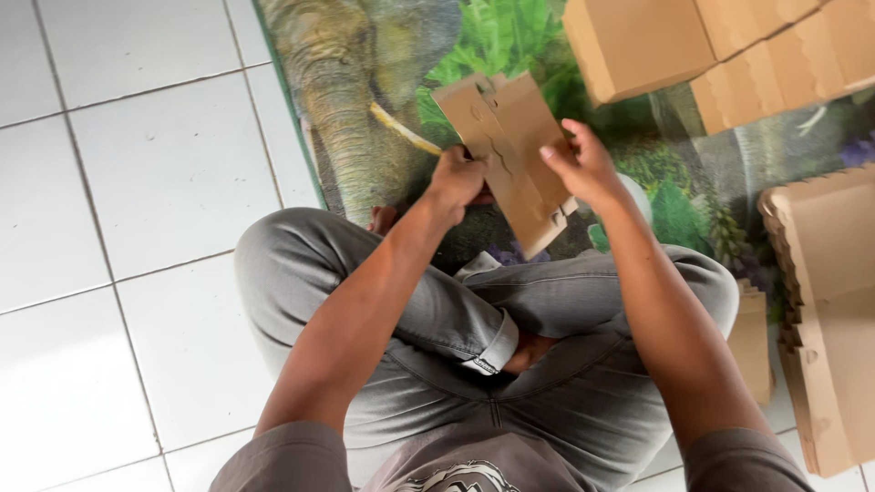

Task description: The person sits on the floor and assembles flat cardboard pieces into small boxes by folding and interlocking the tabs. They complete one box and place it aside, then begin assembling another box from a new flat piece.

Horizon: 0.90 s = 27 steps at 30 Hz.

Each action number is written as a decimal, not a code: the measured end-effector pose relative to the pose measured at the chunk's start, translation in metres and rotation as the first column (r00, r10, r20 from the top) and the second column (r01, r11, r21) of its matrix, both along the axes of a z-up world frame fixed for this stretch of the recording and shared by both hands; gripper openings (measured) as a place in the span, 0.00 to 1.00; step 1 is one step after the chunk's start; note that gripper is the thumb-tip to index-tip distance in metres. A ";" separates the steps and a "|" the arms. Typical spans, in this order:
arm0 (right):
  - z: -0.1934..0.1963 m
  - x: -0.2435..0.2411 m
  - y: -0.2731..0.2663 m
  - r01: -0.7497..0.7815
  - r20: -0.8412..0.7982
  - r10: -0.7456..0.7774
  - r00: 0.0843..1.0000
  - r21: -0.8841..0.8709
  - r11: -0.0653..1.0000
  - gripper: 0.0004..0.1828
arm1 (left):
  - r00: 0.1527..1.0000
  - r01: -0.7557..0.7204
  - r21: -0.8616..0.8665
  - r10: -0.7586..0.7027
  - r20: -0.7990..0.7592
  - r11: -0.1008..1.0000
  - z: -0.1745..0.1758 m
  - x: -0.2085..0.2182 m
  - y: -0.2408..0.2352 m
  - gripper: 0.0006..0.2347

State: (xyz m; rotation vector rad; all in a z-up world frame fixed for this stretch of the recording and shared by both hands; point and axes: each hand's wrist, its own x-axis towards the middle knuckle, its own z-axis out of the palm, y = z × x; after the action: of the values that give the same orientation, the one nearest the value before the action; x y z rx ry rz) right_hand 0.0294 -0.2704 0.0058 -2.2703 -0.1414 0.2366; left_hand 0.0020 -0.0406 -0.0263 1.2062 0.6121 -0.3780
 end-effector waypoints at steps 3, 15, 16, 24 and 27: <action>0.049 -0.024 0.040 -0.139 -0.300 0.116 0.947 -0.056 0.989 0.56 | 0.971 0.207 0.210 -0.227 0.077 0.956 0.009 -0.001 0.016 0.20; -0.082 0.026 -0.048 0.327 -0.441 -0.120 0.889 0.430 0.842 0.23 | 0.975 -0.142 0.273 0.182 -0.128 0.951 0.089 -0.012 0.027 0.30; -0.061 0.018 -0.044 0.326 -0.443 -0.118 0.889 0.430 0.842 0.23 | 0.974 -0.143 0.274 0.184 -0.129 0.951 0.086 -0.012 0.031 0.30; 0.009 -0.009 -0.023 0.508 -0.553 -0.204 0.807 0.475 0.719 0.20 | 0.968 0.250 0.611 -0.176 -0.180 0.751 0.067 -0.009 0.050 0.47; 0.006 0.000 -0.023 0.523 -0.542 -0.237 0.806 0.466 0.713 0.22 | 0.992 0.088 0.603 -0.012 -0.128 0.793 0.038 -0.007 0.045 0.42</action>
State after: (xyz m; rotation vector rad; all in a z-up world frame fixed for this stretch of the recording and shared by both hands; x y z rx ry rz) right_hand 0.0290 -0.2933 0.0123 -1.5009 0.4609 0.4145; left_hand -0.0050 0.0047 0.0120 1.8357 0.8434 -0.3037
